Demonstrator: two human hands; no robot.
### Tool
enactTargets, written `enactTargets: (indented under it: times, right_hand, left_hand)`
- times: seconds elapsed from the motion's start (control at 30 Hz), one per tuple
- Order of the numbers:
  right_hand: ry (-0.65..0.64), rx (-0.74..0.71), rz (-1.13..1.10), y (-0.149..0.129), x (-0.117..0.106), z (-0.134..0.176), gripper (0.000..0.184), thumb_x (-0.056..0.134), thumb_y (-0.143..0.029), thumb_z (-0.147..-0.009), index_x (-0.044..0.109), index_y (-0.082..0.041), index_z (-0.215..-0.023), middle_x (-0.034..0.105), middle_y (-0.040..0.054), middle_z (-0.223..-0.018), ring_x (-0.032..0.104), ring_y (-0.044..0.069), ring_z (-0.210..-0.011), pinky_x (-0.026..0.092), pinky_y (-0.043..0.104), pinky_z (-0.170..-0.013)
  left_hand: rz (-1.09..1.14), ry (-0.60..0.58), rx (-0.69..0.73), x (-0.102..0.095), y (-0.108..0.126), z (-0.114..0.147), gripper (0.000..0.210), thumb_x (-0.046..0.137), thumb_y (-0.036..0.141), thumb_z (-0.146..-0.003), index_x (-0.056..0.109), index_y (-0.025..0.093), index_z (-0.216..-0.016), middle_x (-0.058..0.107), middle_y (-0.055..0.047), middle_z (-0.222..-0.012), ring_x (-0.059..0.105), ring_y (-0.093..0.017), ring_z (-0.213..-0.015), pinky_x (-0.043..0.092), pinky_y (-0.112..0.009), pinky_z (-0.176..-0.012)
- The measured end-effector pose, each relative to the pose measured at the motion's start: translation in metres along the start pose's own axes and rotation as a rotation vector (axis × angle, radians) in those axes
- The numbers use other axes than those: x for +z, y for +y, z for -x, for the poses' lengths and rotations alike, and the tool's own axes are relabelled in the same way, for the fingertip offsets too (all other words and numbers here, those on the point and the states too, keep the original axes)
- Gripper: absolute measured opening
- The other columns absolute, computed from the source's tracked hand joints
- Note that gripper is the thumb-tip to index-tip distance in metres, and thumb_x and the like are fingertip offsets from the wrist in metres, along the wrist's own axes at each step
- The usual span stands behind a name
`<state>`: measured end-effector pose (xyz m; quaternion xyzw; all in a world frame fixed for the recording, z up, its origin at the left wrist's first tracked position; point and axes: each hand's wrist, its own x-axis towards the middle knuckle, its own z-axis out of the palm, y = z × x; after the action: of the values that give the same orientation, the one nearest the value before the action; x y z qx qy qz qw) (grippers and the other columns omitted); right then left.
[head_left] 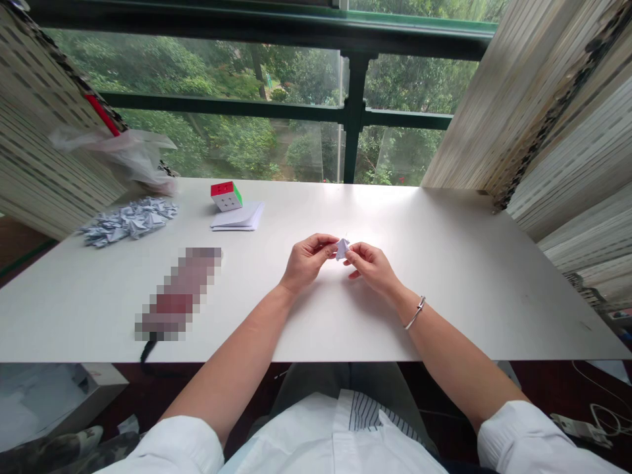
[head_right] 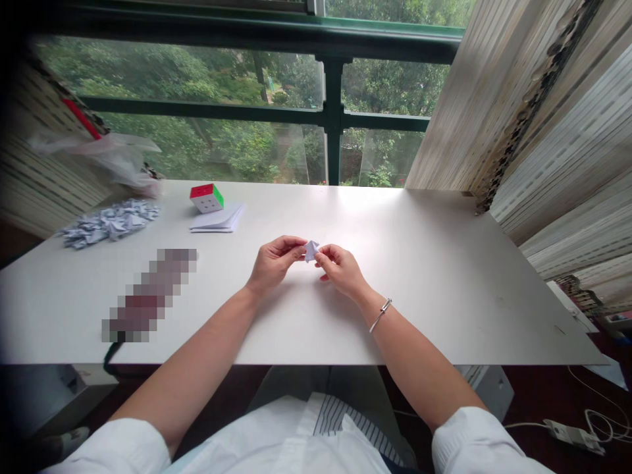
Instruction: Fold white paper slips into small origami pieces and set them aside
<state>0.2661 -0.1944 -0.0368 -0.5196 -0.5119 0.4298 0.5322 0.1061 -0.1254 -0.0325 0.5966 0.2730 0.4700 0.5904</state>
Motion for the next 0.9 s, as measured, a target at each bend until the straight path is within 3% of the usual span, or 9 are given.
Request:
enactTargets:
  times: [0.4, 0.6, 0.73, 0.9]
  right_hand:
    - [0.056, -0.015, 0.077, 0.002, 0.0, 0.0, 0.034, 0.062, -0.053, -0.081, 0.062, -0.019, -0.087, 0.062, 0.0038, -0.085, 0.062, 0.018, -0.082, 0.057, 0.024, -0.052]
    - [0.147, -0.159, 0.196, -0.001, 0.002, 0.002, 0.028, 0.061, -0.049, -0.085, 0.064, -0.021, -0.085, 0.064, 0.0045, -0.09, 0.061, 0.017, -0.08, 0.056, 0.026, -0.054]
    - [0.281, -0.329, 0.407, 0.001, 0.001, 0.002, 0.023, 0.058, -0.043, -0.09, 0.066, -0.021, -0.086, 0.065, 0.0038, -0.087, 0.063, 0.015, -0.076, 0.054, 0.027, -0.065]
    - [0.311, -0.444, 0.859, 0.002, 0.003, 0.007, 0.021, 0.053, -0.038, -0.095, 0.066, -0.023, -0.093, 0.066, 0.0031, -0.092, 0.062, 0.013, -0.073, 0.041, 0.023, -0.056]
  left_hand:
    - [-0.06, 0.027, 0.014, 0.002, -0.004, 0.001, 0.026, 0.076, 0.035, -0.074, 0.074, 0.016, -0.091, 0.074, -0.008, -0.087, 0.067, -0.018, -0.077, 0.056, -0.034, -0.076]
    - [-0.005, 0.117, 0.046, 0.004, -0.006, 0.001, 0.031, 0.08, 0.033, -0.069, 0.069, 0.019, -0.094, 0.07, -0.001, -0.078, 0.065, -0.014, -0.071, 0.054, -0.03, -0.074]
    - [-0.069, 0.189, 0.025, 0.007, -0.007, 0.003, 0.027, 0.081, 0.036, -0.067, 0.069, 0.016, -0.081, 0.069, -0.002, -0.078, 0.063, -0.013, -0.07, 0.053, -0.027, -0.072]
    - [0.083, 0.101, -0.163, 0.013, -0.005, 0.006, 0.041, 0.084, 0.036, -0.064, 0.07, 0.014, -0.096, 0.071, -0.004, -0.084, 0.065, -0.015, -0.076, 0.056, -0.034, -0.076]
